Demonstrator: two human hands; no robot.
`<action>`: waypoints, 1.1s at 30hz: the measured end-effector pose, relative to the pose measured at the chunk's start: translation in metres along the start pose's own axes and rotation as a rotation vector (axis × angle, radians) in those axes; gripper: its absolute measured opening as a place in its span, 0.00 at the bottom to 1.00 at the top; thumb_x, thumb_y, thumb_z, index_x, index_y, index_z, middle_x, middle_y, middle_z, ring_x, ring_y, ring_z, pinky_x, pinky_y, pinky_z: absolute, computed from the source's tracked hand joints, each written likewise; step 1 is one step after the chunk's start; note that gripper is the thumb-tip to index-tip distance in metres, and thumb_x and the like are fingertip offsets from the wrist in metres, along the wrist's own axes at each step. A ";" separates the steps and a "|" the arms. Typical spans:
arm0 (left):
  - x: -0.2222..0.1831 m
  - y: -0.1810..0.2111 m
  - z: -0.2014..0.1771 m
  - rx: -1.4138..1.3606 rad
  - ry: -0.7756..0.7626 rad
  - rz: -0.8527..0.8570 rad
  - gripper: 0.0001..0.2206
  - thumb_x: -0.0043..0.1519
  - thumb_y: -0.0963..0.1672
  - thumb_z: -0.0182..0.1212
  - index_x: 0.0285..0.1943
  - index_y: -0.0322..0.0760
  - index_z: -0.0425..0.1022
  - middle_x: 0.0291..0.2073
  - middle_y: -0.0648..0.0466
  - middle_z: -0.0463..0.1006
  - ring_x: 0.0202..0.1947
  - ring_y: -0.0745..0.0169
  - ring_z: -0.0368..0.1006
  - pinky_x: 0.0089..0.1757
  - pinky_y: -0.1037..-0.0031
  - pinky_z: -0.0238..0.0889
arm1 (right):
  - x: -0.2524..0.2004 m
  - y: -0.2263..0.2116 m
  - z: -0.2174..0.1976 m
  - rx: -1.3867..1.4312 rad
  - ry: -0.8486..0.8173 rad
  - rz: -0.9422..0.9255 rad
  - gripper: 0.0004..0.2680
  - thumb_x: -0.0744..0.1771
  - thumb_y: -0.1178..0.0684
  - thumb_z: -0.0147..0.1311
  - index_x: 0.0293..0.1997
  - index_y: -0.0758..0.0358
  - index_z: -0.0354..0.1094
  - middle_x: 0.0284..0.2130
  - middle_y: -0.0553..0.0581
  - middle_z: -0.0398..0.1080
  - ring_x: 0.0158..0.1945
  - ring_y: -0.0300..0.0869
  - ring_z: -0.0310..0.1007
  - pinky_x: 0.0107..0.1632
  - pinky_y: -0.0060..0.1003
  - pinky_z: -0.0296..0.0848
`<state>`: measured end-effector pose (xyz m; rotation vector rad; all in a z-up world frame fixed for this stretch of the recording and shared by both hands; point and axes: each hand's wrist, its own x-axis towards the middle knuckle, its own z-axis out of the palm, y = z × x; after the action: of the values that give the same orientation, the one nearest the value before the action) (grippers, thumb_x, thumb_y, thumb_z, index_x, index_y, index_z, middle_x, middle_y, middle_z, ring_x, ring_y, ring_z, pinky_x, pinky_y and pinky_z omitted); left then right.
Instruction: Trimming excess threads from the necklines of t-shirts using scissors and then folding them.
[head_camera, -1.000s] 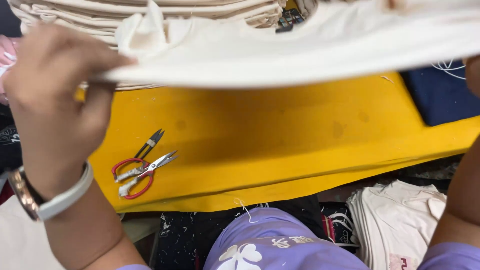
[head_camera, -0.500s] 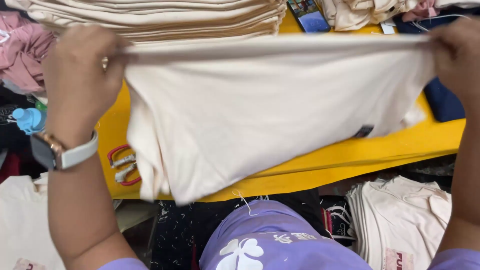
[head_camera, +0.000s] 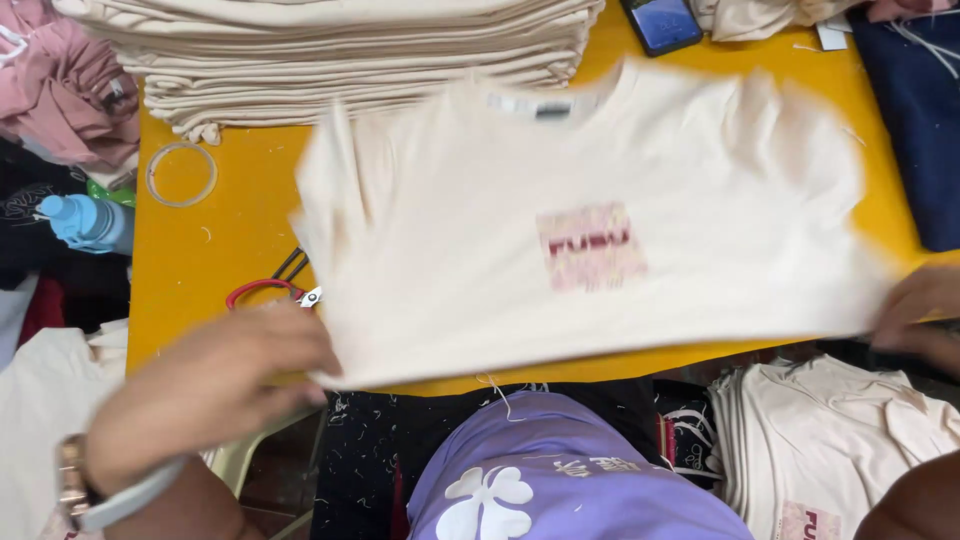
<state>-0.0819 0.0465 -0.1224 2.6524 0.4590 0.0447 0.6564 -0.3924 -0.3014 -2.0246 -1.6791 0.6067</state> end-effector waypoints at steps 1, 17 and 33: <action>0.004 0.001 0.012 -0.076 -0.239 0.000 0.09 0.54 0.46 0.68 0.43 0.52 0.82 0.39 0.63 0.82 0.45 0.60 0.76 0.46 0.65 0.66 | 0.023 -0.066 0.022 0.037 -0.055 0.020 0.08 0.58 0.50 0.68 0.36 0.56 0.86 0.31 0.52 0.82 0.35 0.39 0.85 0.46 0.30 0.78; 0.240 -0.165 0.115 -0.549 0.619 -0.195 0.05 0.65 0.47 0.66 0.47 0.48 0.80 0.36 0.56 0.81 0.42 0.57 0.80 0.47 0.65 0.69 | 0.450 -0.308 0.276 1.152 0.059 0.174 0.21 0.69 0.58 0.58 0.70 0.67 0.53 0.42 0.59 0.76 0.44 0.46 0.82 0.49 0.42 0.83; 0.186 -0.104 0.052 -0.352 0.055 -0.276 0.13 0.61 0.42 0.62 0.54 0.37 0.72 0.42 0.38 0.81 0.49 0.28 0.76 0.49 0.44 0.66 | 0.367 -0.296 0.267 1.019 -0.025 -0.337 0.37 0.67 0.74 0.50 0.81 0.45 0.29 0.60 0.71 0.67 0.65 0.52 0.67 0.68 0.43 0.66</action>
<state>0.0665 0.1732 -0.2225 2.2293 0.7572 0.1034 0.3265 0.0329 -0.3626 -0.9903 -1.2553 1.0709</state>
